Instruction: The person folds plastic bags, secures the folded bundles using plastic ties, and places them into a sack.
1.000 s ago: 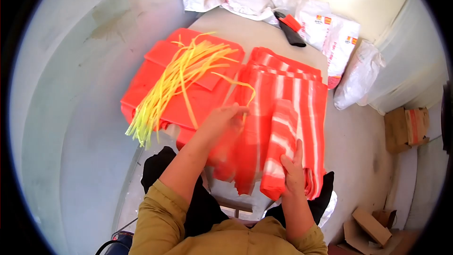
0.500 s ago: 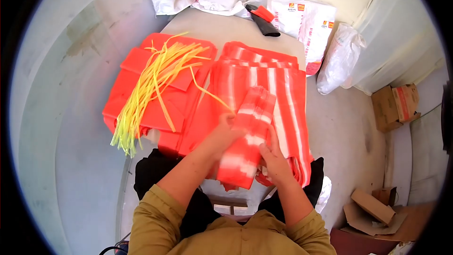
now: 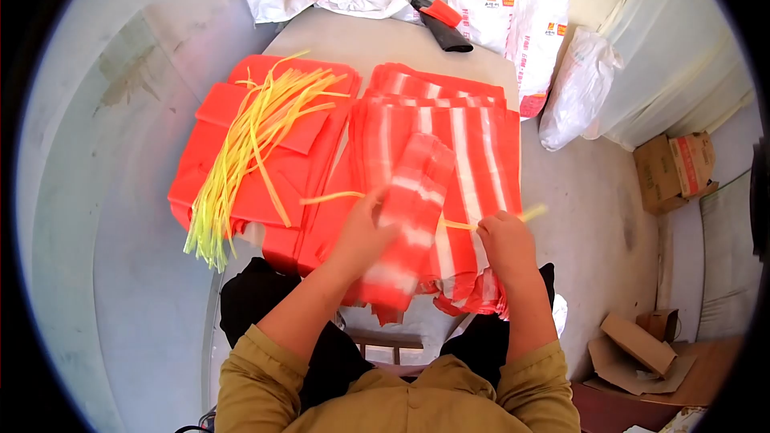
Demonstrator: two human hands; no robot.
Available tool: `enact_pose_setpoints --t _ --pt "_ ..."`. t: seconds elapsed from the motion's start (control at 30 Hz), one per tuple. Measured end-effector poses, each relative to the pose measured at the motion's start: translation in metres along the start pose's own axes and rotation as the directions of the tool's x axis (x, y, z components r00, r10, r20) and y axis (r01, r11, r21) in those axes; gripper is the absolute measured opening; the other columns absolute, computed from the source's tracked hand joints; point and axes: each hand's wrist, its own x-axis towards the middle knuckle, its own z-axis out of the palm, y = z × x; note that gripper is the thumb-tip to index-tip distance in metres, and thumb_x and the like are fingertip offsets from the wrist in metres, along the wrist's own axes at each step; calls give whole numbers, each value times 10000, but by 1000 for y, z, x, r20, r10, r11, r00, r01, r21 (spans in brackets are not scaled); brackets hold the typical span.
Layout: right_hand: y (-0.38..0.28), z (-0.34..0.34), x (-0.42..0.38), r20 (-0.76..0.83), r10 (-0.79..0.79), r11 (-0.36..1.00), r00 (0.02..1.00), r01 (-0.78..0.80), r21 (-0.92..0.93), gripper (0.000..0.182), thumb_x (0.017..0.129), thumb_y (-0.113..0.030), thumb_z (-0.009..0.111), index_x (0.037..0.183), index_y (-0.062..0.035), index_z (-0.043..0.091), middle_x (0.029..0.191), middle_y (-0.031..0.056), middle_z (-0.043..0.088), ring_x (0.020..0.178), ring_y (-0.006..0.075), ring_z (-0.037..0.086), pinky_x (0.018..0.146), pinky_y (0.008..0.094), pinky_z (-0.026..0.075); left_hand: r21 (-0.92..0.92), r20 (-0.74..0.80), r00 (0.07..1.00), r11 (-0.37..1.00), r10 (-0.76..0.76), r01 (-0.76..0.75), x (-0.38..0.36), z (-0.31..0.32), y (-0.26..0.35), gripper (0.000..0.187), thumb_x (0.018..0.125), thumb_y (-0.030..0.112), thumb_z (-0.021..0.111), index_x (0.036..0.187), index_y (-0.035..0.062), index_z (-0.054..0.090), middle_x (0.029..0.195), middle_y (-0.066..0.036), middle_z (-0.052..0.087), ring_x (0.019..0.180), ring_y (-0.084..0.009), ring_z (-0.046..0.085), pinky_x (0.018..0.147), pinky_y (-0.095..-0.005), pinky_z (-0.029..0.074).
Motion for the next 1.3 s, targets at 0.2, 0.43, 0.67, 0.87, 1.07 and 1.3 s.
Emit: enact_pose_setpoints --t 0.2,0.43,0.67,0.87,1.07,1.3 --pt "-10 -23 -3 296 189 898 936 -287 334 157 888 -185 690 884 -34 734 1018 120 701 897 257 665 782 371 531 606 -7 963 768 268 -209 4 -18 28 374 907 46 665 1276 -12 642 1170 -208 677 1047 -327 680 890 -357 540" --pt "-30 11 6 388 120 -177 914 -365 914 248 1034 -204 592 875 -26 657 1248 124 673 1054 189 625 981 362 489 561 10 969 800 248 -211 8 -20 25 237 908 24 660 1140 7 704 1040 -177 709 956 -327 698 830 -366 551" --pt "-61 45 -3 362 300 -492 883 -182 851 180 1047 -165 571 1022 -14 665 1122 82 676 1024 166 613 941 329 495 558 81 977 803 198 -209 -1 -12 29 224 910 29 666 1130 9 704 1041 -167 707 961 -296 699 829 -358 549" --pt "-57 46 40 272 354 -348 895 -143 927 206 1060 -186 566 1086 -19 684 1125 77 698 1051 169 639 998 332 486 393 37 987 905 159 -161 -7 -2 24 238 921 34 666 1155 31 706 1067 -144 706 943 -262 690 811 -343 544" --pt "-18 35 27 250 364 -161 897 -203 966 270 1067 -182 545 1221 1 671 1202 115 697 1157 212 646 1068 363 485 490 84 981 850 176 -195 -8 -2 31 216 896 70 653 1106 28 685 1050 -187 682 992 -371 670 848 -426 540" --pt "-4 43 -33 166 485 -143 858 -109 984 206 1018 -10 526 1174 11 658 1168 109 677 1108 198 644 1039 338 501 580 55 958 772 282 -261 -6 0 26 116 917 6 625 1014 12 687 1019 -177 685 952 -377 672 825 -422 541"
